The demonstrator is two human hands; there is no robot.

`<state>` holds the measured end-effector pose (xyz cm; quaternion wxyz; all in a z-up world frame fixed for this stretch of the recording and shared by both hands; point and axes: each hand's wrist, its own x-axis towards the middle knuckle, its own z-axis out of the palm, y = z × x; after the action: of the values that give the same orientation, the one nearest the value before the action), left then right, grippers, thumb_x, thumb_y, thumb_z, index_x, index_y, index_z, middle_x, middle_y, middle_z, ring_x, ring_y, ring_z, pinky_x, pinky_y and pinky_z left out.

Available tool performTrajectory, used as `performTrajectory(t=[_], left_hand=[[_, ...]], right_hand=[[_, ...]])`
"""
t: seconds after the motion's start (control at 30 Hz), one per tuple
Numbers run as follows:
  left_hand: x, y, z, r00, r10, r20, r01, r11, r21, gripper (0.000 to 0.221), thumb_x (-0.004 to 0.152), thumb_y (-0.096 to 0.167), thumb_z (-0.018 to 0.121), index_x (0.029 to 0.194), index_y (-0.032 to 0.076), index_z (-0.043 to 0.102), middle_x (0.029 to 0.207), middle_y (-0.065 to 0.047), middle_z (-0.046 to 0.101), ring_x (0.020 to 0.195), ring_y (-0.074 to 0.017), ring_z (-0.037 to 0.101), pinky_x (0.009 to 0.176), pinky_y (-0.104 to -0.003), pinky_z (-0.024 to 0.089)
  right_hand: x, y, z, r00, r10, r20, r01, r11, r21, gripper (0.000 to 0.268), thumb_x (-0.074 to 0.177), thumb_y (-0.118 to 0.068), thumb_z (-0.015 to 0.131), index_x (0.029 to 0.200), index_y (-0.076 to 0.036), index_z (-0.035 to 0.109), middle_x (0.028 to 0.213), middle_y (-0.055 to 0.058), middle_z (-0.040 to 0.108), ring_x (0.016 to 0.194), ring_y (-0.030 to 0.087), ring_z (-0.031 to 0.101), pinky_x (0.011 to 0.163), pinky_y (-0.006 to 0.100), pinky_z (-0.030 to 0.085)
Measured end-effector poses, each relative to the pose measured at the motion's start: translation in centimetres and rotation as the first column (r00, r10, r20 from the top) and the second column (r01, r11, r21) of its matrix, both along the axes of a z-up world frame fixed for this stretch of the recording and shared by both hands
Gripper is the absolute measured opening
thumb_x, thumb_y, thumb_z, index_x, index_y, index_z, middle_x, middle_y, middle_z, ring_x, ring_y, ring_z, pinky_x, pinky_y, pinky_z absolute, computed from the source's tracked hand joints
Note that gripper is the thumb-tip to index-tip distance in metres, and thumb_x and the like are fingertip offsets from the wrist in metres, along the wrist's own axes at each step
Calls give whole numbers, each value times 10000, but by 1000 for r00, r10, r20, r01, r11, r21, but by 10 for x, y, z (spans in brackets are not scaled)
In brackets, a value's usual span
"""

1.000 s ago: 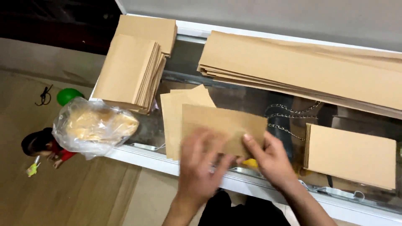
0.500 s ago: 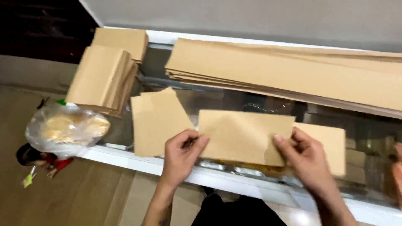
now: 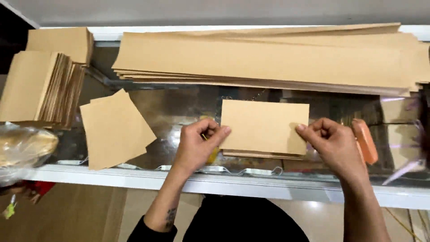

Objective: Folding and stacking brown paper bags on a glass counter, then walking to a display fridge to retrieve a small cup.

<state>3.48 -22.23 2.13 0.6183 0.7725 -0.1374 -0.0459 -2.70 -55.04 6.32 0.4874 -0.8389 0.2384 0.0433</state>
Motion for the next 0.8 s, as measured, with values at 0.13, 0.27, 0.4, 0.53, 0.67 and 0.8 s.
performTrajectory(t=[0.13,0.27,0.4,0.53,0.67,0.8], left_hand=[[-6,-5,-13,989,68,-132,-63,997,45,366,1020,233,899,760,129,664,691,55,560,673,-79,465,655,-269,432],[-9,-6,-24,979,85,-184,-77,996,54,368,1004,236,918,755,124,671,677,52,557,669,-78,465,674,-274,466],[-9,-7,-29,979,94,-183,-81,994,80,395,1010,250,913,747,135,641,695,59,526,692,-85,452,714,-276,475],[-8,-6,-28,972,99,-215,-76,991,113,412,1011,263,917,739,137,634,687,58,516,685,-94,447,681,-286,425],[-7,-7,-32,966,118,-232,-87,986,140,415,997,273,927,734,140,636,674,64,531,671,-87,447,677,-284,432],[-7,-8,-33,973,108,-206,-80,987,141,419,999,265,925,728,136,633,665,61,521,664,-88,442,675,-282,444]], right_hand=[[1,-7,-30,1000,-27,-17,27,1000,3,471,1053,-393,899,740,-119,678,634,-3,605,674,87,527,730,305,475],[2,-18,-51,999,-9,33,4,987,163,449,1063,-297,887,748,-101,633,595,19,531,570,110,434,589,294,423],[-1,-22,-56,999,22,42,-29,985,172,450,1065,-289,875,739,-98,632,567,38,545,547,112,441,567,287,396],[-1,-16,-54,999,2,43,-9,985,173,424,1047,-263,869,749,-91,622,557,18,512,540,89,380,915,323,664],[0,-17,-55,999,6,39,-12,990,143,437,1048,-272,866,735,-101,614,547,13,529,524,84,388,947,330,685],[-1,-17,-59,999,8,41,-12,996,93,424,1056,-282,884,761,-89,648,556,3,517,529,91,393,565,284,432]])
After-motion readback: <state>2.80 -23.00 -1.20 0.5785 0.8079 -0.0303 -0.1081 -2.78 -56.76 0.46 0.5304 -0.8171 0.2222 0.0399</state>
